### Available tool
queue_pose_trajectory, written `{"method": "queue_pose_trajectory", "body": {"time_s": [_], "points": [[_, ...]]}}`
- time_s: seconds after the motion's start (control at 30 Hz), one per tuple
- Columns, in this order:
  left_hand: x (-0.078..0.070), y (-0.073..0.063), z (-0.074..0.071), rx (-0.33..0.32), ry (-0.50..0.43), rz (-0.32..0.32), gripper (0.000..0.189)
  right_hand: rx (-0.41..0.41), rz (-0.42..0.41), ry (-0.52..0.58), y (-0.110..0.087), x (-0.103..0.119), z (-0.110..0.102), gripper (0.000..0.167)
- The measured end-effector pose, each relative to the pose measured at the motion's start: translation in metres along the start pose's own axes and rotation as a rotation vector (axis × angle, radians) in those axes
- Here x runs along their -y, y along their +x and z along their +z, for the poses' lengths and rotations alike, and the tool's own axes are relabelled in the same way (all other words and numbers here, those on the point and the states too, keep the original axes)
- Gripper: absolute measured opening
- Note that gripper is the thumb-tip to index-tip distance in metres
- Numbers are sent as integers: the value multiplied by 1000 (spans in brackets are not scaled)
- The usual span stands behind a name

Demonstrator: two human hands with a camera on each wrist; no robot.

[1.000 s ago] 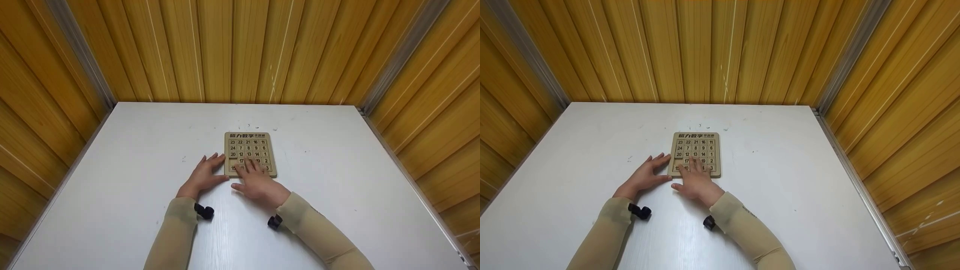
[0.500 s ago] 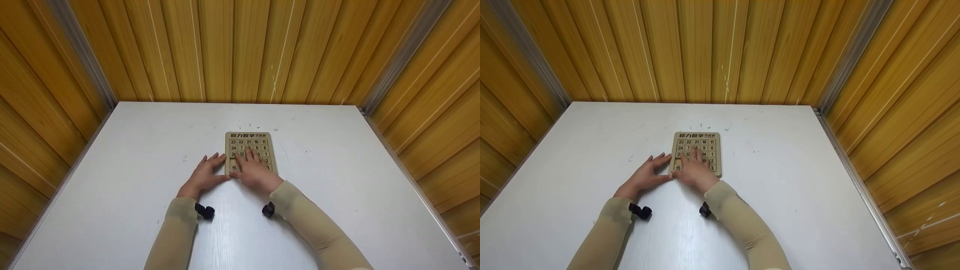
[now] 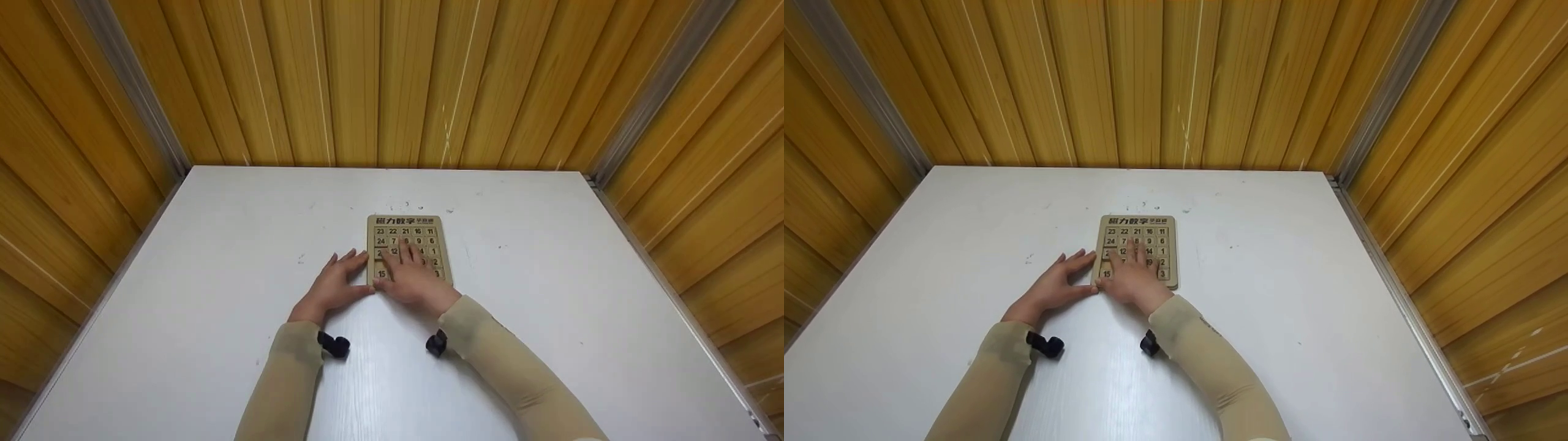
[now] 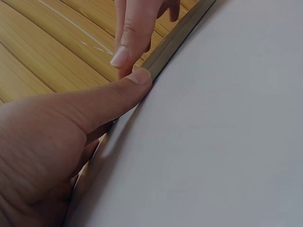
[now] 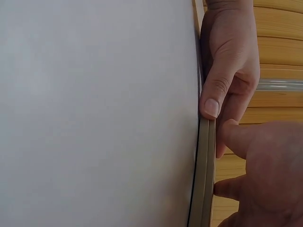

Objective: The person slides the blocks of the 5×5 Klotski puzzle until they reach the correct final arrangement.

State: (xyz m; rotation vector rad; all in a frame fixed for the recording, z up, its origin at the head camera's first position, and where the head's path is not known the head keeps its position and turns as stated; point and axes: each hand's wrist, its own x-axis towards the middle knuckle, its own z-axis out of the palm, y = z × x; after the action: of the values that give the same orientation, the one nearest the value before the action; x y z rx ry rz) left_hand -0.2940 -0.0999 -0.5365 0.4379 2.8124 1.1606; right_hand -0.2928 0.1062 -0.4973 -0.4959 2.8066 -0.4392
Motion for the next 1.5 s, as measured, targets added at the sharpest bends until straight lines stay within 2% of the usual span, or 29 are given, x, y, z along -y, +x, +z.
{"method": "queue_pose_trajectory", "body": {"time_s": [0.07,0.3,0.8,1.07,1.3,1.5], "points": [[0,0,0,-1,-5,-8,81,8,-7,-2,-2,0,0,81],[0,0,-1,-1,8,26,84,19,-25,-40,-10,0,2,85],[0,1,-2,-7,14,42,82,43,-33,-19,-19,5,-1,83],[-1,2,-1,-5,24,34,82,-10,-13,41,-4,2,-7,81],[-1,2,0,-3,33,29,80,-21,41,10,17,-2,-9,81],[-1,1,-1,0,27,29,80,-22,75,11,24,-2,-9,80]]}}
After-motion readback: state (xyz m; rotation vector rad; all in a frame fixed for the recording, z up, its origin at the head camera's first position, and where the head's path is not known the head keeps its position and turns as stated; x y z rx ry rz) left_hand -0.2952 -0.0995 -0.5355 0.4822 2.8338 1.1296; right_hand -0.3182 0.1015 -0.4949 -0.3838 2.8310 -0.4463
